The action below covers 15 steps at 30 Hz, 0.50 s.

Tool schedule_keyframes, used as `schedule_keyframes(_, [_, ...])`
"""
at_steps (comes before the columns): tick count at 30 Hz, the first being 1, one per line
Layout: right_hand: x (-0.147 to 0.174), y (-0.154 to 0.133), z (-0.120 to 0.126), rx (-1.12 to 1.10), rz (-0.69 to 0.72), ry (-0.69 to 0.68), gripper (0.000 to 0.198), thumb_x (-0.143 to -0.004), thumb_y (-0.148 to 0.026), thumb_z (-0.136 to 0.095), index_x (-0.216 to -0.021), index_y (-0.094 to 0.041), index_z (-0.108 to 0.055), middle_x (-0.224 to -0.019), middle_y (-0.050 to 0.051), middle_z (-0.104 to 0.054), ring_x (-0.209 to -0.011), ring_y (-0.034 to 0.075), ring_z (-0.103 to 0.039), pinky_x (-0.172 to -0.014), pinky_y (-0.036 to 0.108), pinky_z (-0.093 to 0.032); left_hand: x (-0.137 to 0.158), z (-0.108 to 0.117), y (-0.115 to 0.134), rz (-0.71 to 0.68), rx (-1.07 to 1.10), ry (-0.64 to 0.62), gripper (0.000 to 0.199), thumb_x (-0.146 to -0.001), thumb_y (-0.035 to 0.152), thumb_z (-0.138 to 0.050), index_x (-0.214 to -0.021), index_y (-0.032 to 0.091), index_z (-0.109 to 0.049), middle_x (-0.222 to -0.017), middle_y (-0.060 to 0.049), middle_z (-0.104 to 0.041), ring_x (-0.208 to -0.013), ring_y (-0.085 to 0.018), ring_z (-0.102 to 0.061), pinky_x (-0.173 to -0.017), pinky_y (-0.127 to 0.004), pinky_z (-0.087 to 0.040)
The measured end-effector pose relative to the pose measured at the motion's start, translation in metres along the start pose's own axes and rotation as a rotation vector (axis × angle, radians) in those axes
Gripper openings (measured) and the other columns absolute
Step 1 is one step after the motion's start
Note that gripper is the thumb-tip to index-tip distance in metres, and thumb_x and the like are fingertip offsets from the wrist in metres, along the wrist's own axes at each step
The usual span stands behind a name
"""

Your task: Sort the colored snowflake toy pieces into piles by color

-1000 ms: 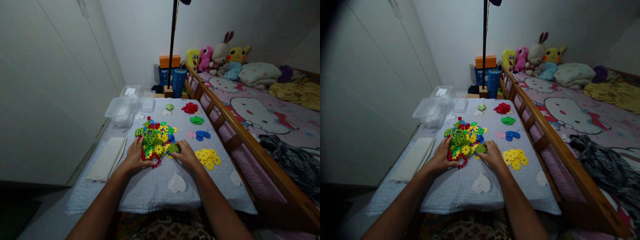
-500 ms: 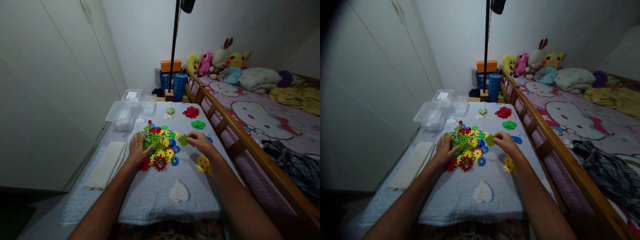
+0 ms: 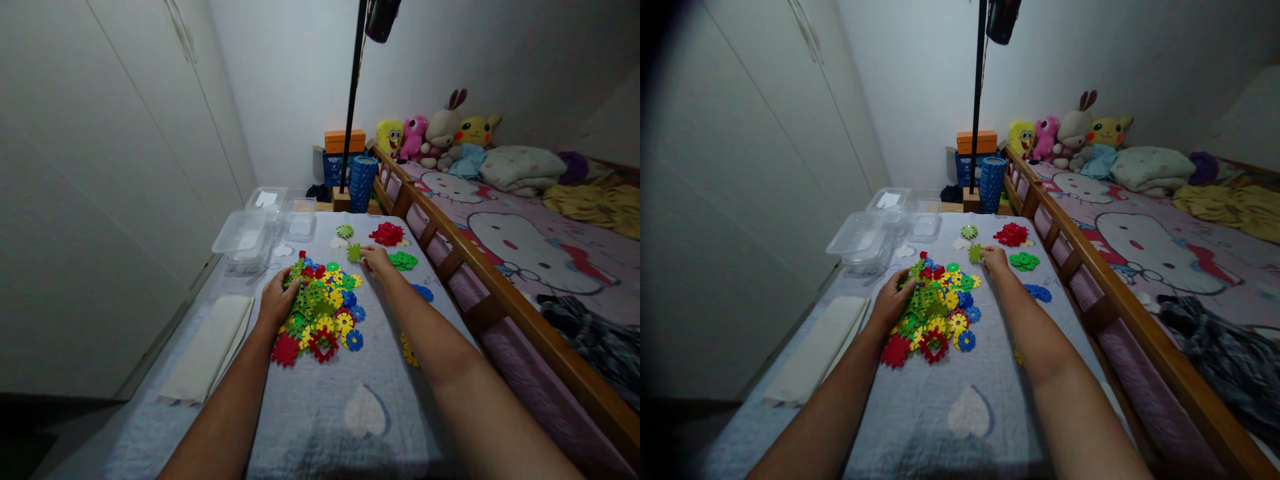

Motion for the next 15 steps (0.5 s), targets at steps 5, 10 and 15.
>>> schedule_keyframes(5, [-0.029,-0.004,-0.029,-0.007,0.010,0.035,0.007,-0.071,-0.014,-0.065,-0.072,-0.017,-0.059,-0.048,-0.006,-0.048,-0.040,0.008,-0.043,-0.040,0.019,-0.033,0.004,0.003,-0.003,0.006,0.177,0.040,0.052,-0.086,0.054,-0.057,-0.123,0.019,-0.066,-0.120,-0.010,-0.072,-0.111,-0.026,-0.066,-0.100,-0.041,-0.051])
schedule_keyframes(10, [-0.051,-0.009,-0.046,0.036,0.021,0.081,0.010,-0.069,-0.011,-0.067,-0.068,-0.017,-0.060,-0.042,-0.007,-0.044,-0.039,0.009,-0.041,-0.038,0.019,-0.030,0.005,0.003,-0.004,0.021,0.193,0.050,0.049,-0.083,0.053,-0.060,-0.116,0.019,-0.069,-0.113,-0.008,-0.074,-0.105,-0.026,-0.068,-0.096,-0.040,-0.053])
schedule_keyframes(15, [-0.069,-0.008,-0.058,0.087,0.016,0.116,0.007,-0.071,-0.011,-0.069,-0.074,-0.016,-0.065,-0.044,-0.007,-0.045,-0.039,0.009,-0.042,-0.040,0.019,-0.031,0.005,0.003,-0.003,0.020,0.149,0.042,0.043,-0.081,0.050,-0.061,-0.111,0.019,-0.070,-0.112,-0.008,-0.074,-0.106,-0.026,-0.067,-0.099,-0.040,-0.051])
Point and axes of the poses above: each hand's wrist, its own x-axis away from the middle knuckle, its own z-axis out of the back of the hand, y = z × x, the point moved 1 cm from there along -x, towards the middle knuckle
